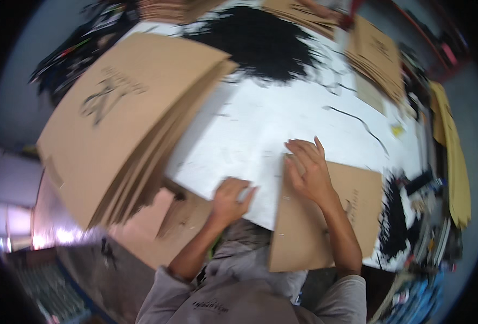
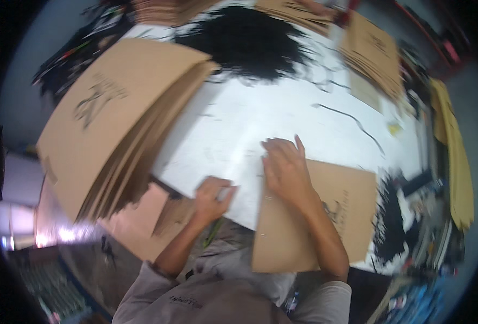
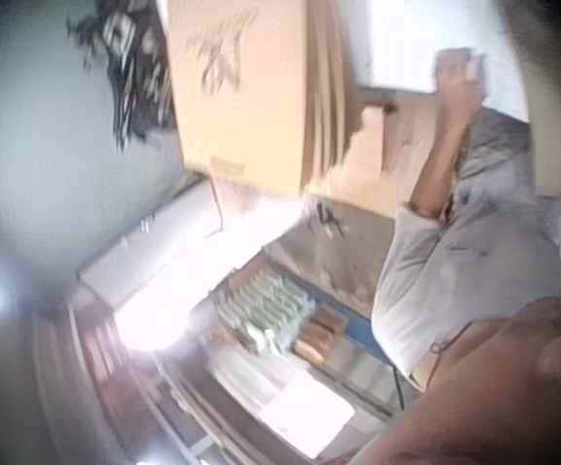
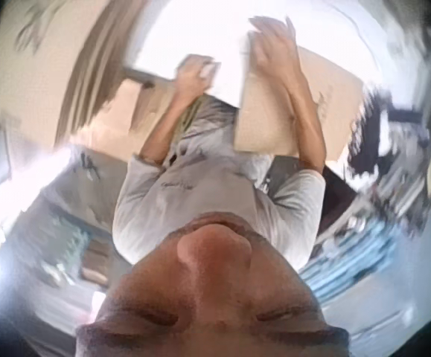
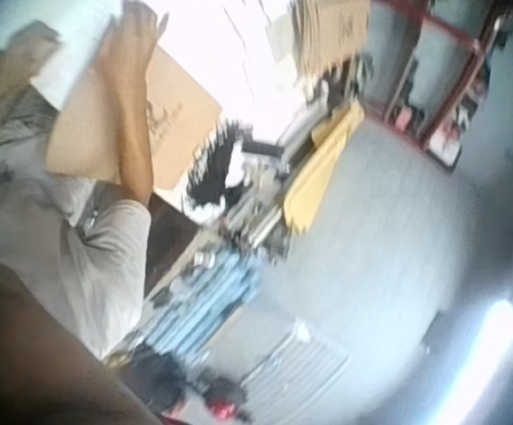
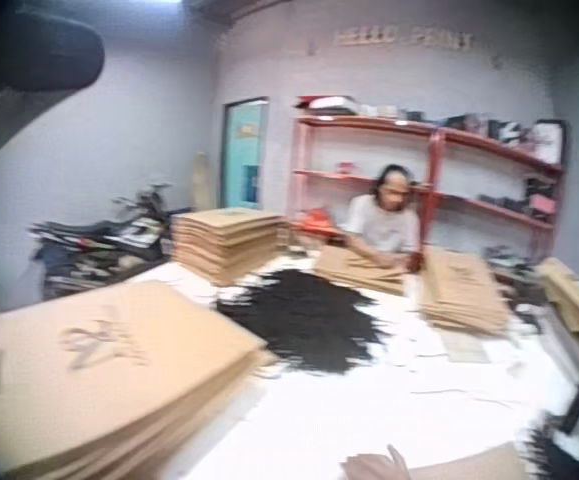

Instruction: The person threads black cords through pre-punched holes in flat cardboard paper bags, ties knots to secure the handles, and stacks the finished bags. The process is repeated for multiple bags using manual hand manipulation.

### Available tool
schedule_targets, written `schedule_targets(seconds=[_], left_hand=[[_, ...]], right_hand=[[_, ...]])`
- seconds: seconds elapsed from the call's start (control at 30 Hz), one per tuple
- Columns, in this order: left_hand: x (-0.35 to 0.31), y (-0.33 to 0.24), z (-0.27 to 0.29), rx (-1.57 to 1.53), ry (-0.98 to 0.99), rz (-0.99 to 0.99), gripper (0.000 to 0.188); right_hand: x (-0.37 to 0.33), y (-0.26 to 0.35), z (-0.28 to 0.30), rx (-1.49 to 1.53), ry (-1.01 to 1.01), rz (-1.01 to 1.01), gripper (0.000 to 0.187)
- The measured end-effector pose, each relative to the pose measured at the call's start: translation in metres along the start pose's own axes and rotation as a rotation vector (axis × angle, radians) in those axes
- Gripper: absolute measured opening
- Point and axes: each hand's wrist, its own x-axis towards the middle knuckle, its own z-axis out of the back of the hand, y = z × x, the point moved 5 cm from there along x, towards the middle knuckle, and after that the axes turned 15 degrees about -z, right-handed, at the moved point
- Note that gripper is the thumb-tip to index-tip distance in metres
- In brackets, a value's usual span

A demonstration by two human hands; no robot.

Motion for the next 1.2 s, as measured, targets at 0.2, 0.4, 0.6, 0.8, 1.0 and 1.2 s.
schedule_targets(seconds=[0.2,0.4,0.6,0.8,1.0,1.2], left_hand=[[0.01,-0.009,-0.004,0.006,0.1,0.013,0.011],[0.007,-0.01,-0.007,-0.045,0.215,0.227,0.013],[-0.006,-0.047,-0.052,-0.289,0.368,0.544,0.029],[0.0,-0.06,-0.062,-0.218,0.399,0.493,0.036],[-0.002,-0.057,-0.069,-0.358,0.302,0.647,0.045],[-0.006,-0.053,-0.072,-0.556,0.277,0.681,0.052]], right_hand=[[-0.161,-0.212,0.119,-0.409,-0.447,-0.576,0.021],[-0.265,-0.268,0.18,-0.25,-0.641,-0.933,0.014],[-0.255,-0.283,0.169,-0.287,-0.67,-0.86,0.013],[-0.184,-0.35,0.17,-0.307,-0.638,-0.789,0.018],[-0.135,-0.434,0.16,-0.281,-0.341,-1.036,0.027],[-0.104,-0.296,0.123,0.399,-0.505,-0.672,0.015]])
